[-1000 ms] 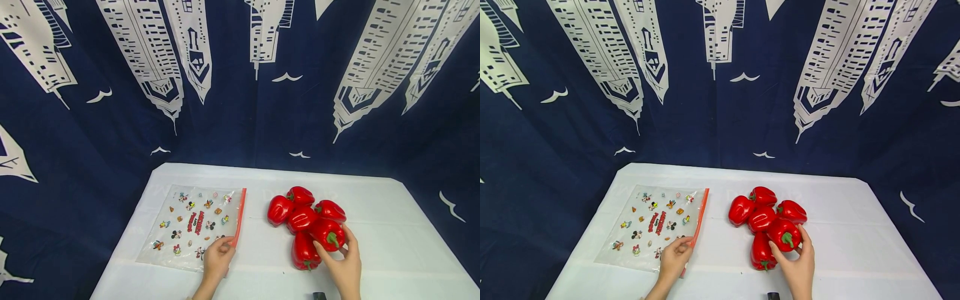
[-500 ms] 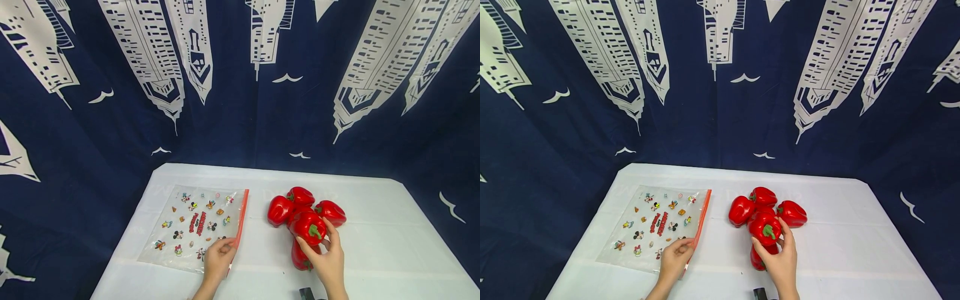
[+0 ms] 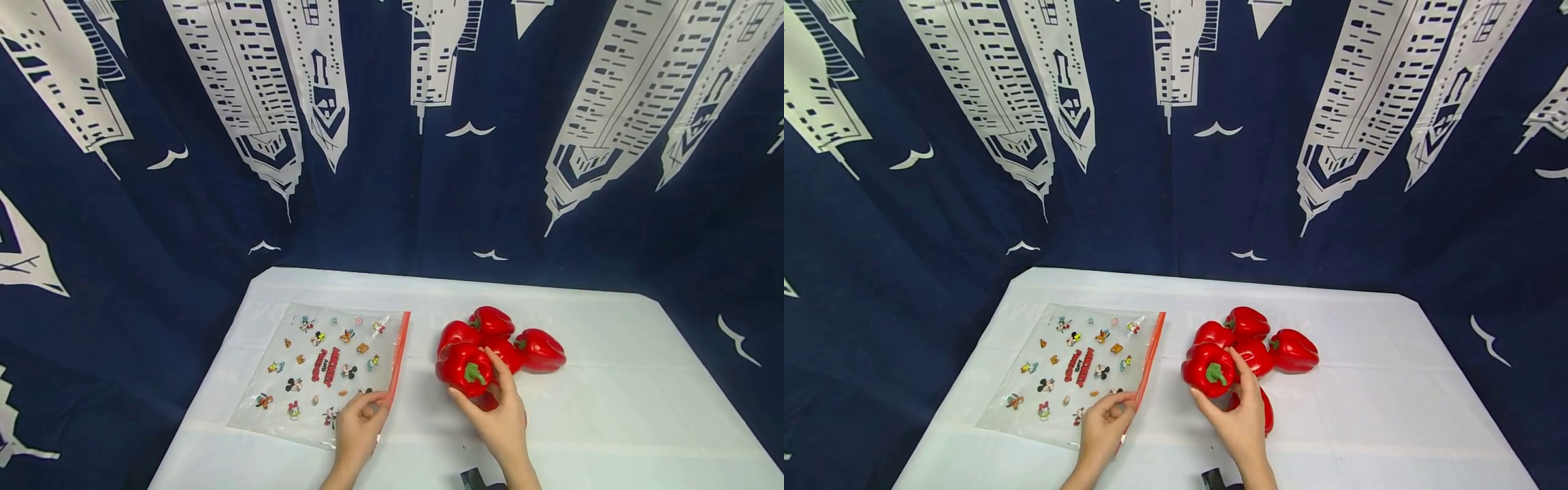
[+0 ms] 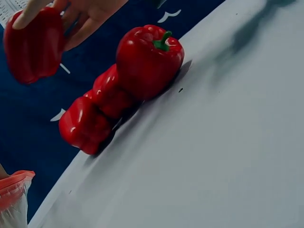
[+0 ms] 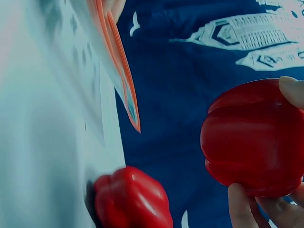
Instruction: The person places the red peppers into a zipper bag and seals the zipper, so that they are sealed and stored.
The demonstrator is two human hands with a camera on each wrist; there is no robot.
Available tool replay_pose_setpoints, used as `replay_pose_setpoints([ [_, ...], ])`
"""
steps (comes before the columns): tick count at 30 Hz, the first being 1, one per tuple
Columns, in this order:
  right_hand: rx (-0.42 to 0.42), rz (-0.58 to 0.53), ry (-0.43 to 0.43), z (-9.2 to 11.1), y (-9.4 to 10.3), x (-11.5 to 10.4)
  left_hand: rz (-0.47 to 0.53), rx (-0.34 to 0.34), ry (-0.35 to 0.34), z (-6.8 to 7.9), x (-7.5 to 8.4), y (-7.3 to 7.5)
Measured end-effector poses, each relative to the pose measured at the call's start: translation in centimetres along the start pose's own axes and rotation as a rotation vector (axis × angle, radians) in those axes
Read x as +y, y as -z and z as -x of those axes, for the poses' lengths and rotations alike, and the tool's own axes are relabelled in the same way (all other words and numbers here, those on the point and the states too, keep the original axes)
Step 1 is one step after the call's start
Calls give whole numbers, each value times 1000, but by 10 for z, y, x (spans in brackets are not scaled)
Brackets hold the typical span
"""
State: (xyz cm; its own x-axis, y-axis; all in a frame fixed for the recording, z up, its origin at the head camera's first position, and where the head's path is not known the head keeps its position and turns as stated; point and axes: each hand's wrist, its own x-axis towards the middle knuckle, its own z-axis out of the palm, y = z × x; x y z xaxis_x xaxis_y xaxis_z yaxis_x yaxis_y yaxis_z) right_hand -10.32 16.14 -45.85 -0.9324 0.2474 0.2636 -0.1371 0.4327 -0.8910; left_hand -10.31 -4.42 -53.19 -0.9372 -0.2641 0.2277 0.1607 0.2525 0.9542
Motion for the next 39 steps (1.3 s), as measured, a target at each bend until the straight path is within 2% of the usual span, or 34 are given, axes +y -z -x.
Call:
replay_pose_setpoints([
  [10, -54, -78, 63, 5, -27, -9, 11, -8, 2, 3, 0, -3],
  [17, -72, -149, 81, 11, -40, -27, 6, -23, -2, 4, 0, -4],
  [26, -130, -214, 53, 16, -56, -8, 9, -26, -22, 4, 2, -4],
  [39, -159, -147, 33, 23, -62, 2, -1, 18, -95, 3, 3, -1],
])
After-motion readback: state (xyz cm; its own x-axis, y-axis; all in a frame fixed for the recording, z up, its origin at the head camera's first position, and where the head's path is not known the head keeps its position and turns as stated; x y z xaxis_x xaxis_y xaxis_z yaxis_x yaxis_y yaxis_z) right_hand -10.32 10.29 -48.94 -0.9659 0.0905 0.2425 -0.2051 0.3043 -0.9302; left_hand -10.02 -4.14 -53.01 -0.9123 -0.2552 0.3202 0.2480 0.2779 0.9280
